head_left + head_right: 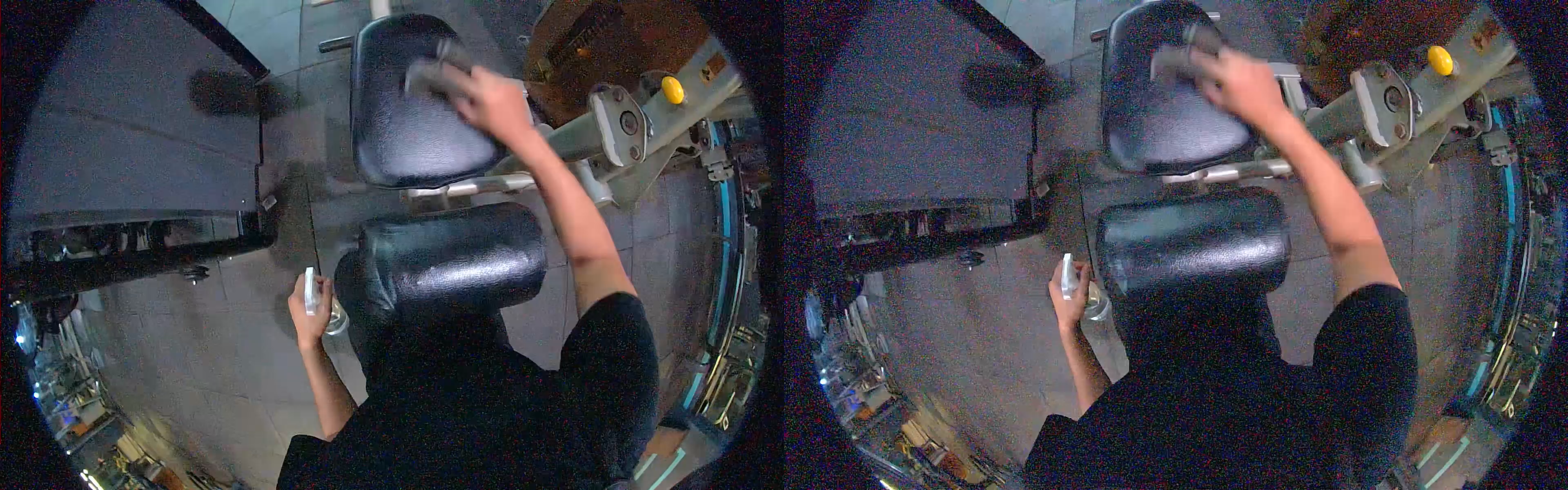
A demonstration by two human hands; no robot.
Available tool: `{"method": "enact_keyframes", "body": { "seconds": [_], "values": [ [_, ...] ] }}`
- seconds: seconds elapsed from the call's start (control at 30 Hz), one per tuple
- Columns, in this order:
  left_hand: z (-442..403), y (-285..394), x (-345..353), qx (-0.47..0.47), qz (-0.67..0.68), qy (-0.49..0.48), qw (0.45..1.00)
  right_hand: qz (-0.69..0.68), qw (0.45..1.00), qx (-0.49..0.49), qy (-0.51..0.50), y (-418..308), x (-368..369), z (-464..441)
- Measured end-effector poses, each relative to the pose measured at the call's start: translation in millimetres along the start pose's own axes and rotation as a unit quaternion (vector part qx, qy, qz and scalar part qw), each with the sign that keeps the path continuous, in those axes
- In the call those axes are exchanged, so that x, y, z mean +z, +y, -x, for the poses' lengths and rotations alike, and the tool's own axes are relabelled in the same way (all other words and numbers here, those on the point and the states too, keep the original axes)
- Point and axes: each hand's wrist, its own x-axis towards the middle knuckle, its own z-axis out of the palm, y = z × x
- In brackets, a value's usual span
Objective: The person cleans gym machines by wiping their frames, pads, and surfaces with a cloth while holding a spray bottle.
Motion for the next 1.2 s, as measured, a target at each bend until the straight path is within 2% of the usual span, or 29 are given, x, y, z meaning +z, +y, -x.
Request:
{"method": "enact_keyframes", "body": {
  "seconds": [0.03,0.1,0.13,0.17,0.2,0.23,0.27,0.33,0.37,0.43,0.47,0.5,0.57,0.63,0.7,0.77,0.8,0.87,0.93,0.97,1.03,1.1,1.13,1.17,1.2],
  "values": [
    [-0.8,3.9,-2.1,0.012,0.004,0.005,1.0,-0.017,0.998,0.056,0.033,30.3,25.9,-23.5],
    [-7.1,22.5,-3.9,0.036,-0.01,0.012,0.999,-0.052,0.973,0.224,-0.008,75.9,61.5,-75.2],
    [-7.7,29.5,-4.5,0.055,-0.023,0.018,0.998,-0.034,0.97,0.235,0.043,102.1,91.6,-88.9],
    [-6.2,31.8,-4.1,0.057,-0.026,0.015,0.998,-0.035,0.969,0.239,0.044,108.4,99.1,-91.0],
    [-6.2,34.2,-2.6,0.049,-0.003,0.021,0.999,-0.12,0.951,0.284,0.001,111.3,104.5,-92.4],
    [-7.3,36.1,-2.1,0.041,0.02,0.026,0.999,-0.203,0.922,0.327,-0.042,110.5,107.4,-91.8],
    [-5.8,36.9,-3.7,0.041,0.016,0.018,0.999,-0.337,0.875,0.347,-0.02,86.7,83.3,-77.6],
    [-3.8,36.1,-3.5,0.035,-0.017,0.02,0.999,-0.291,0.895,0.339,-0.003,70.1,59.7,-35.8],
    [-4.8,36.1,-0.6,0.034,-0.015,0.018,0.999,-0.323,0.885,0.336,0.003,54.3,43.6,-5.7],
    [-2.2,35.6,3.9,-0.007,0.033,-0.006,0.999,-0.249,0.889,0.381,-0.045,8.8,-0.2,52.6],
    [-3.5,34.4,5.7,-0.01,0.031,-0.016,0.999,-0.24,0.918,0.313,0.022,-5.3,0.1,90.6],
    [-4.7,33.2,6.6,0.0,0.016,-0.025,1.0,-0.226,0.937,0.264,0.041,-29.9,-15.0,110.3],
    [-12.0,21.8,6.7,0.009,-0.003,-0.044,0.999,-0.123,0.964,0.219,-0.088,-65.7,-43.8,113.9],
    [-20.9,-6.2,6.1,0.031,-0.002,-0.034,0.999,-0.073,0.989,0.125,-0.019,-55.6,-32.2,94.5],
    [-22.4,16.3,4.3,0.008,0.01,-0.03,0.999,-0.034,0.989,0.142,-0.032,-35.5,-10.3,39.3],
    [-26.6,35.7,-0.2,0.036,0.028,-0.022,0.999,-0.013,0.995,0.064,0.08,11.6,33.5,-20.7],
    [-27.6,36.0,-2.7,0.101,-0.032,0.006,0.994,-0.048,0.992,0.096,0.069,26.2,43.5,-49.0],
    [-30.5,48.9,-2.4,0.091,0.001,0.011,0.996,-0.087,0.987,0.122,0.062,33.0,36.0,-85.6],
    [-37.8,58.0,-0.3,0.078,0.035,0.015,0.996,-0.147,0.973,0.172,-0.043,26.7,22.6,-97.4],
    [-45.1,60.5,2.6,0.108,0.031,0.009,0.994,-0.148,0.973,0.173,-0.043,18.6,24.1,-85.9],
    [-65.4,73.2,17.6,0.139,0.028,0.0,0.99,-0.112,0.991,0.056,0.038,-5.9,32.2,-44.5],
    [-88.8,99.7,39.6,0.033,0.28,-0.016,0.959,-0.08,0.994,0.034,-0.061,-49.1,-6.6,10.0],
    [-100.4,113.1,43.8,0.034,0.282,-0.018,0.959,-0.086,0.995,0.013,-0.04,-62.3,-16.3,37.9],
    [-112.4,126.4,45.4,0.091,0.145,-0.029,0.985,-0.091,0.996,-0.008,-0.02,-68.4,-20.3,61.0],
    [-123.1,133.1,48.1,0.149,0.005,-0.039,0.988,-0.087,0.996,-0.006,-0.02,-67.5,-20.7,75.5]
  ]
}}
